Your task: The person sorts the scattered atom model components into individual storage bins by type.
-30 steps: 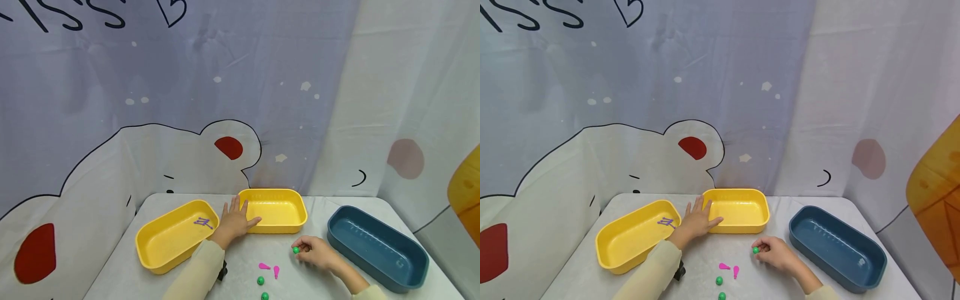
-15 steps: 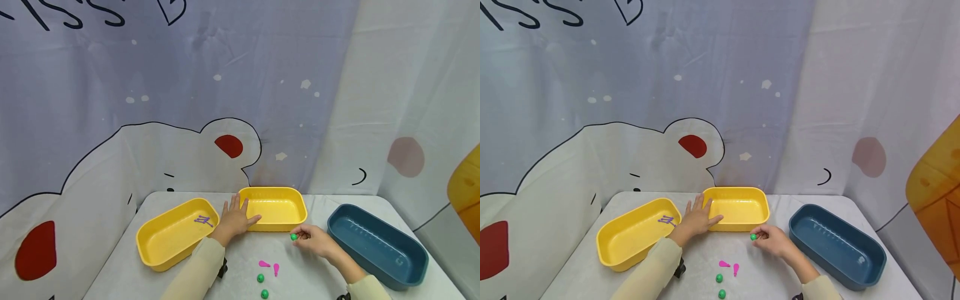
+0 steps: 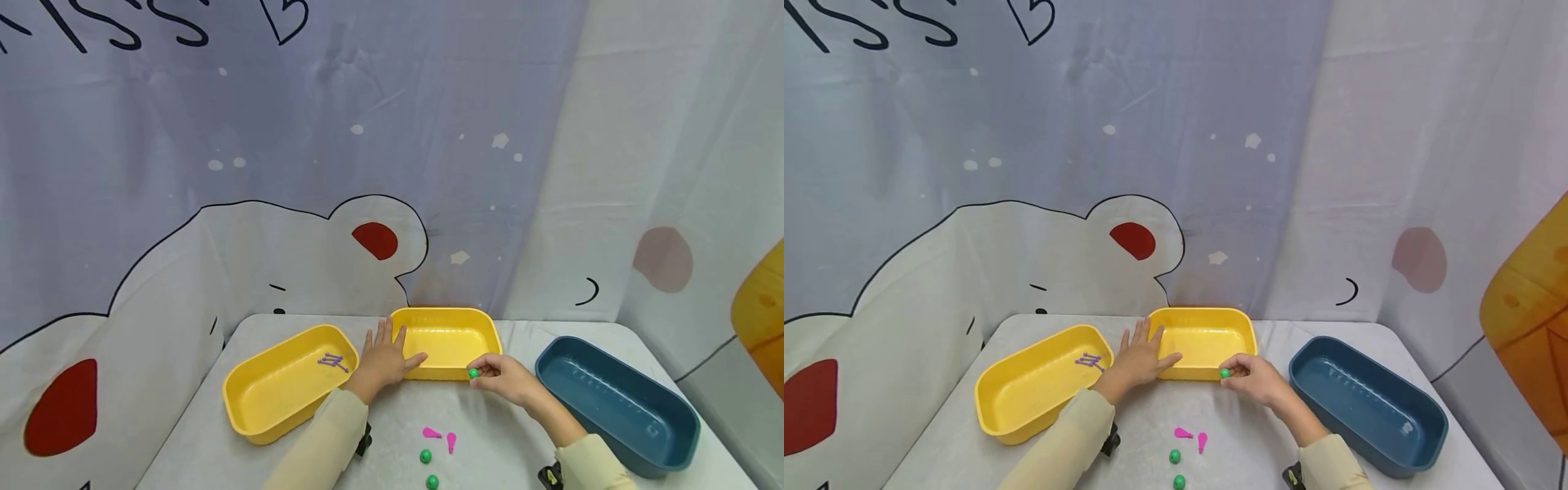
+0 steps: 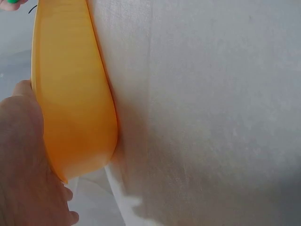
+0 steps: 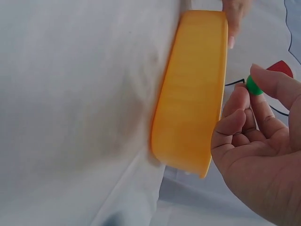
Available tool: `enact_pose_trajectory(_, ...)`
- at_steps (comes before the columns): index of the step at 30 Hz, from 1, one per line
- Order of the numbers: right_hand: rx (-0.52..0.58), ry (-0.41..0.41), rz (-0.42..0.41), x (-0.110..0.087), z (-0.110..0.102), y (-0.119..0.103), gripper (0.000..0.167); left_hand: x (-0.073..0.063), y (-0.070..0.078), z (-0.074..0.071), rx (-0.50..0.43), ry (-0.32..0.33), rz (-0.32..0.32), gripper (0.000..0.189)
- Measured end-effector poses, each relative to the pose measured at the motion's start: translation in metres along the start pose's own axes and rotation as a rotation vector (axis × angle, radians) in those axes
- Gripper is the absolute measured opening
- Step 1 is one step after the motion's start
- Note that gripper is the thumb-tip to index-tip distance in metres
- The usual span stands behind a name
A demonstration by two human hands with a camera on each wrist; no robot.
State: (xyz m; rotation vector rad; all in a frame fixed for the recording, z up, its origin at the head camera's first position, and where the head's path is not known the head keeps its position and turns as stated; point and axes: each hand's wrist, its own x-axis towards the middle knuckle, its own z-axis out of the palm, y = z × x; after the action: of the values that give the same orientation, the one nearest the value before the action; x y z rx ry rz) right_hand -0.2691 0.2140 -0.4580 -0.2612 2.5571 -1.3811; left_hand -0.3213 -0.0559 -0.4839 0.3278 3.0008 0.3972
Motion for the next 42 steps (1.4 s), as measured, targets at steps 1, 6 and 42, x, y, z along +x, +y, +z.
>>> enact_pose_trajectory(1,0.002,0.001,-0.004,0.001,0.0,-0.001,0.026,0.0,0.0,0.0,-0.001,0.001,0.0,0.09)
enact_pose_trajectory(6,-0.001,0.017,0.001,0.006,-0.002,-0.005,0.026,0.001,0.0,0.002,-0.004,-0.006,-0.006,0.091)
enact_pose_trajectory(42,0.043,0.11,0.072,0.057,-0.006,-0.016,0.029,0.003,0.002,0.004,0.001,-0.024,-0.048,0.092)
